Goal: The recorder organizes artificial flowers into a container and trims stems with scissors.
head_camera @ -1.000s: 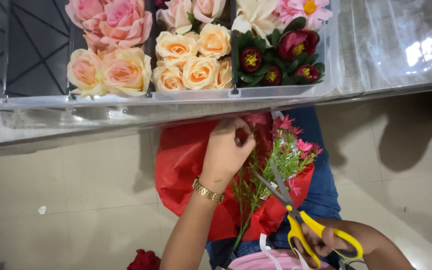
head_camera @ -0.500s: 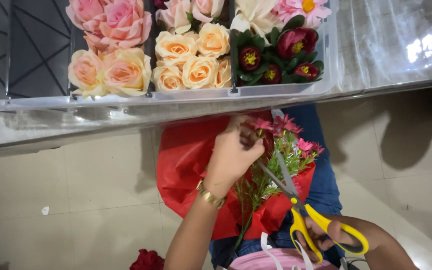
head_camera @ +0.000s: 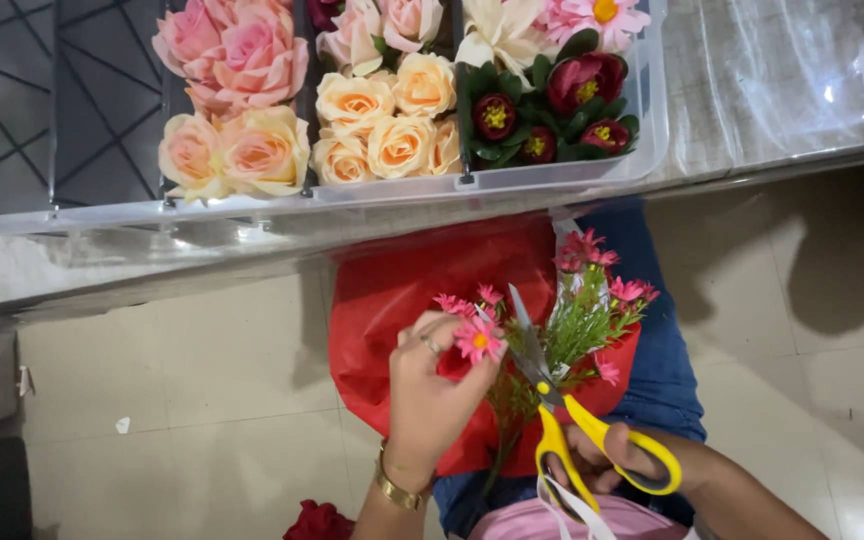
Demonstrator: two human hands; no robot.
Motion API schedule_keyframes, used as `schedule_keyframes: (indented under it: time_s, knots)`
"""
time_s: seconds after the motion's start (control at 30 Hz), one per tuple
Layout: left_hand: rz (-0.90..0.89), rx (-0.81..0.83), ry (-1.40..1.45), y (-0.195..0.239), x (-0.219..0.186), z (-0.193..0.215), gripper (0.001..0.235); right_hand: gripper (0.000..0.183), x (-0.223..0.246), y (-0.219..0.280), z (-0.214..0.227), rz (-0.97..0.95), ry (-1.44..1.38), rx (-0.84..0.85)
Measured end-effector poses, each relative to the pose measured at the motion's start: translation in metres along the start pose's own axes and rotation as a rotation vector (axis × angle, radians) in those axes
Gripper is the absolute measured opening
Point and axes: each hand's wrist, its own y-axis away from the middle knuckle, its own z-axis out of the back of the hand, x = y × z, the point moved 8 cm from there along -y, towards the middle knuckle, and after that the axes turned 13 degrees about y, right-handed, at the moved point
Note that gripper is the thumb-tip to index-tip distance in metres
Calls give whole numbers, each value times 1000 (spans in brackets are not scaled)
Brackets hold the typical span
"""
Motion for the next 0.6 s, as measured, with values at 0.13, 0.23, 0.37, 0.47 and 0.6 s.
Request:
schedule_keyframes:
  time_s: [0.13,0.23,0.37,0.47,0.6]
  knots:
    - [11,-26,12,16,5,5,16,113,-4,-11,7,-65,2,-109]
    - [25,-31,40,25,15,10,15,110,-6,-9,13,-89,14,-184]
    - [188,-121,218,35,42,20,10,99,-23,1,27,-39,157,-265]
    - [305,-248,321,39,68,36,10,95,-6,10,19,-48,91,-306]
    - [325,-63,-237,15,51,49,20,94,0,28,26,34,12,-242]
